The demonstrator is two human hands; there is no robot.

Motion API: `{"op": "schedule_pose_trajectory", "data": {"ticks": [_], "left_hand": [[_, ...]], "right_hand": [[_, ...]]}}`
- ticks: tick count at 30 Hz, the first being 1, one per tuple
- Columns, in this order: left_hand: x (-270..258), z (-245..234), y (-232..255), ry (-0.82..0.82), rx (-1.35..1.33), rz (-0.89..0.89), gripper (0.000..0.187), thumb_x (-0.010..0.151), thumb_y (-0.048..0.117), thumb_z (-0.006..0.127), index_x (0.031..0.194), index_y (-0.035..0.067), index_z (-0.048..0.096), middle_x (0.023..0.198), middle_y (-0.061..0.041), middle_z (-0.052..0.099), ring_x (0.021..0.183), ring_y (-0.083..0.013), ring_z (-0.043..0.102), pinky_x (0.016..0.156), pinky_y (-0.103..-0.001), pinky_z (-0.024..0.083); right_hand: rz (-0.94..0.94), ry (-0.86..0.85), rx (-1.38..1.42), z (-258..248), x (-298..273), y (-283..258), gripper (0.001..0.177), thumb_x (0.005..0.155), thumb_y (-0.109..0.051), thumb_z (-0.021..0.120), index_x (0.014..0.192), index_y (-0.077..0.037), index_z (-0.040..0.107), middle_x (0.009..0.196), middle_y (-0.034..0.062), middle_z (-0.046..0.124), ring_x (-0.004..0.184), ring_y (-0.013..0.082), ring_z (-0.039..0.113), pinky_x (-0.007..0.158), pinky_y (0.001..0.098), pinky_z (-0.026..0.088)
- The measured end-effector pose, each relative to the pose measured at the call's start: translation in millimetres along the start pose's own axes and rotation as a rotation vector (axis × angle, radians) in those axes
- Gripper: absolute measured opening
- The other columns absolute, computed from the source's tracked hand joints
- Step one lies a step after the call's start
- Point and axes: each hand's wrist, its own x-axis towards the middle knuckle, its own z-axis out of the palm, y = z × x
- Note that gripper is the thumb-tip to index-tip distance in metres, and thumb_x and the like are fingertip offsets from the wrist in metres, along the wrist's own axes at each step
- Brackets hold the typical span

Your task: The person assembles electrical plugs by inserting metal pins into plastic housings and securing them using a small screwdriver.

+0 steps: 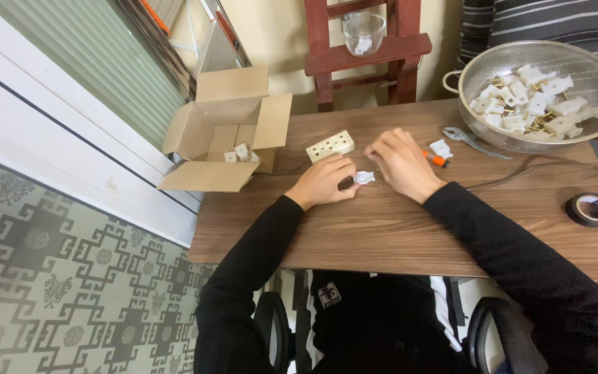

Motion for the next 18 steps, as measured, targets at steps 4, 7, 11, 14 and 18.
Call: {"op": "schedule_pose_trajectory", "data": {"ticks": [4,7,11,14,18], "left_hand": [[0,-4,7,0.031,0.018,-0.011,0.026,0.102,0.035,0.085,0.111,0.014,0.072,0.104,-0.008,0.072,0.096,-0.0315,0.075,0.086,-0.043,0.066],[-2,-10,13,0.022,-0.023,-0.048,0.027,0.104,0.033,0.086,0.115,0.011,0.075,0.105,-0.011,0.074,0.097,-0.0348,0.077,0.087,-0.047,0.066],[-4,-10,14,0.002,-0.044,-0.08,0.027,0.104,0.031,0.086,0.119,0.011,0.076,0.106,-0.012,0.075,0.1,-0.0355,0.079,0.089,-0.048,0.067],[-8,-5,12,-0.008,-0.053,-0.112,0.028,0.105,0.033,0.086,0.121,0.013,0.077,0.106,-0.011,0.076,0.101,-0.0342,0.079,0.089,-0.047,0.067],[-8,-7,13,-0.021,-0.054,-0.138,0.032,0.106,0.036,0.085,0.127,0.014,0.078,0.108,-0.011,0.077,0.103,-0.0339,0.08,0.091,-0.046,0.068]], "right_hand": [[0.058,0.041,0.081,-22,-6,-11,0.006,0.113,-0.018,0.082,0.116,-0.016,0.077,0.107,0.0054,0.07,0.113,0.0346,0.07,0.1,0.0461,0.055],[0.126,0.041,0.16,-26,-14,-16,0.012,0.108,-0.015,0.085,0.118,-0.017,0.078,0.108,0.0051,0.074,0.113,0.0352,0.072,0.1,0.047,0.056],[0.107,0.023,0.144,-32,-13,-28,0.009,0.11,-0.017,0.084,0.119,-0.018,0.083,0.105,0.0047,0.078,0.108,0.0336,0.074,0.098,0.0464,0.055],[0.068,0.045,0.143,-30,-14,-32,0.007,0.113,-0.016,0.081,0.119,-0.018,0.084,0.109,0.0045,0.079,0.109,0.0327,0.075,0.098,0.0446,0.054],[0.027,0.08,0.162,-23,-17,-35,0.008,0.112,-0.015,0.081,0.119,-0.019,0.083,0.115,0.0048,0.082,0.111,0.0337,0.076,0.097,0.0449,0.054]]}}
